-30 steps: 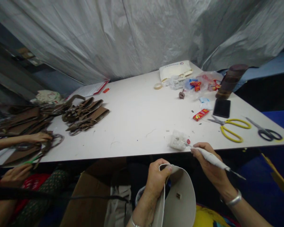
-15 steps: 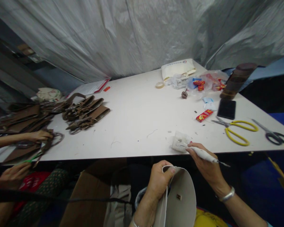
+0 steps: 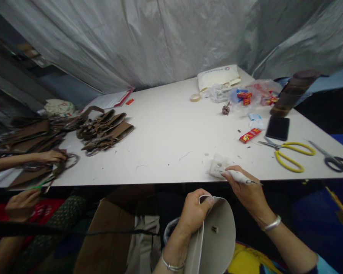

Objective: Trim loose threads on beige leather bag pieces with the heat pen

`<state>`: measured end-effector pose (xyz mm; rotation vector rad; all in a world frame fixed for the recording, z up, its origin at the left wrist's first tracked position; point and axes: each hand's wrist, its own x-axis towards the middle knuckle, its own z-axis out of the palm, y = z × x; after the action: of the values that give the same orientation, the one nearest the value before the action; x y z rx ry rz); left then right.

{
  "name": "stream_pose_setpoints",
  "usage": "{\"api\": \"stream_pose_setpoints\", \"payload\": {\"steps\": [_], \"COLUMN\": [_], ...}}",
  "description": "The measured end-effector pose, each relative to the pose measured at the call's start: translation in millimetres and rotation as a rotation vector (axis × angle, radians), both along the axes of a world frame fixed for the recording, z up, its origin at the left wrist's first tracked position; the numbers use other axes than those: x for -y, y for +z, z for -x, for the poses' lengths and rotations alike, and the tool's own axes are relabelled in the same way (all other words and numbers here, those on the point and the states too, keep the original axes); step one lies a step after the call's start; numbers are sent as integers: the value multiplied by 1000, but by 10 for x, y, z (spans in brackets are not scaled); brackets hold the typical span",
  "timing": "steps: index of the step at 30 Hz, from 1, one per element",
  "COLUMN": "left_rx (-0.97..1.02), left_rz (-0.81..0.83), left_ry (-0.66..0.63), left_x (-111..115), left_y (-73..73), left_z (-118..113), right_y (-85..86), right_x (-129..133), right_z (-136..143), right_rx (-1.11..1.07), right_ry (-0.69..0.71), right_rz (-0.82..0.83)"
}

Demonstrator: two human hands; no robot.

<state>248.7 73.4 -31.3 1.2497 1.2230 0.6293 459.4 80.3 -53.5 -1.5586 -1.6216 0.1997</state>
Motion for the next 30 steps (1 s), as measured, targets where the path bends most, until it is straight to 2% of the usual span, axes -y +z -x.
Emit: {"api": "stream_pose_setpoints", "payload": {"steps": [3, 10, 12, 16, 20, 30], "left_rx": [-1, -33, -34, -5, 8, 19], "left_rz": [-11, -14, -13, 10, 17, 40], "left_ry": [2, 9, -2, -26, -52, -57], "left_x": [9, 7, 8, 16, 23, 36], "left_y": [-6, 13, 13, 17, 25, 76], "left_z": [7, 13, 10, -7, -9, -18], "right_y": [13, 60, 68, 79, 63, 0], "right_x": [-18, 113, 196, 300, 313, 317], "right_z": [-15, -22, 4, 61, 79, 41], "right_rx": [25, -363, -536, -789, -813, -768], "right_ry": [11, -36, 12, 220, 315, 341], "right_rz": [27, 15, 97, 317, 372, 438]}}
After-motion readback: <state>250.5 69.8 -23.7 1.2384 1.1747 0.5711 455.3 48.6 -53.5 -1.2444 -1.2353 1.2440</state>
